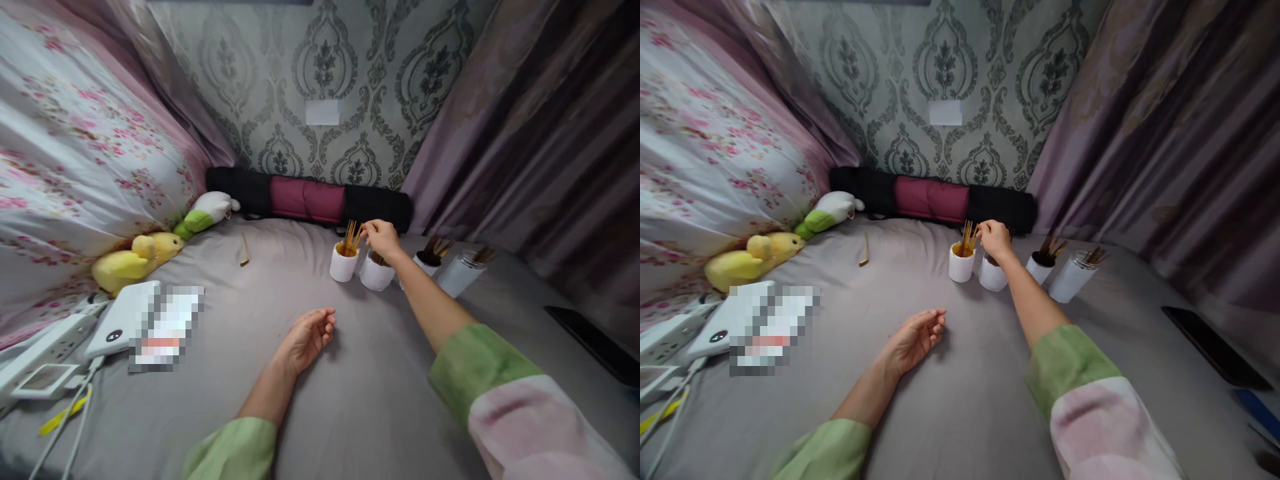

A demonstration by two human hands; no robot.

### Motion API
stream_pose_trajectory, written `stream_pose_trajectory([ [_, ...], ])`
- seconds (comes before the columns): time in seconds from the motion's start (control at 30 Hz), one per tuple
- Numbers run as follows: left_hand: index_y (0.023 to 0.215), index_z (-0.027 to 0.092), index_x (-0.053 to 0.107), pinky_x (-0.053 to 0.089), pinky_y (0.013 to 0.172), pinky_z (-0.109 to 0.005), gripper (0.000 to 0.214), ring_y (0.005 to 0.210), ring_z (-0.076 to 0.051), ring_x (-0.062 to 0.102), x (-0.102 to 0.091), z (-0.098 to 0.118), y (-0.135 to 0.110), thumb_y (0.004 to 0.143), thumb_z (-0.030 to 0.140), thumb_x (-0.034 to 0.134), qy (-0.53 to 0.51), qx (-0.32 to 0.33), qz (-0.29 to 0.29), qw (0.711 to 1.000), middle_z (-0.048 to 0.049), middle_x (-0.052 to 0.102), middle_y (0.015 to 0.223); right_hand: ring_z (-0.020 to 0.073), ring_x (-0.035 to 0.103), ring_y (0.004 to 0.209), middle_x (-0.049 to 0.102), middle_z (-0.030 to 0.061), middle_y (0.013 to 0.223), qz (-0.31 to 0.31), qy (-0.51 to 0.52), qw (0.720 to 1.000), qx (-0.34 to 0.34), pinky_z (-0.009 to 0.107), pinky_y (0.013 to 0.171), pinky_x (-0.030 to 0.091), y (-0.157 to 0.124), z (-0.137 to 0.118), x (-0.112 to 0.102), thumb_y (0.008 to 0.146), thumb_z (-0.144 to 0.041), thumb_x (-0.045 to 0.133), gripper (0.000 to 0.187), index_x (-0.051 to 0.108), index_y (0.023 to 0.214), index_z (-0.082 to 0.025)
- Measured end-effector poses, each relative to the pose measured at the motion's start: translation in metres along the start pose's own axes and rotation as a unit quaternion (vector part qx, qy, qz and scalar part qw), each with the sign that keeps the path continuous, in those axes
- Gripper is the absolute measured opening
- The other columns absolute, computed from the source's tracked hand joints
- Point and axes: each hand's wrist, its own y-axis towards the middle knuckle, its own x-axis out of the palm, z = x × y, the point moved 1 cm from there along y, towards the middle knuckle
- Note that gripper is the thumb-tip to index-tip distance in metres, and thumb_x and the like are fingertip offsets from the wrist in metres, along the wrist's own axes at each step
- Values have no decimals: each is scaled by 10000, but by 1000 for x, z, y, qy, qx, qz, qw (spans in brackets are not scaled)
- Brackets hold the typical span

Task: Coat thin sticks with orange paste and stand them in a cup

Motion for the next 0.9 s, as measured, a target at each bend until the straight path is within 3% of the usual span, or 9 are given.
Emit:
stream_pose_trajectory([
  [0.63,886,95,592,403,477,-166,128,552,-56,509,-1,0,1,775,158,582,-7,1,-7,1000,-33,569,717,59,579,439,707,62,846,-36,27,998,45,125,332,362,-4,5,8,847,-237,456,183,613,858,-143],
  [0.9,880,98,593,408,481,-166,120,545,-52,503,0,0,0,779,162,579,-6,0,-2,1000,-31,570,713,53,531,375,709,71,817,-35,24,998,50,136,323,354,-11,-1,2,842,-255,457,205,625,853,-138],
])
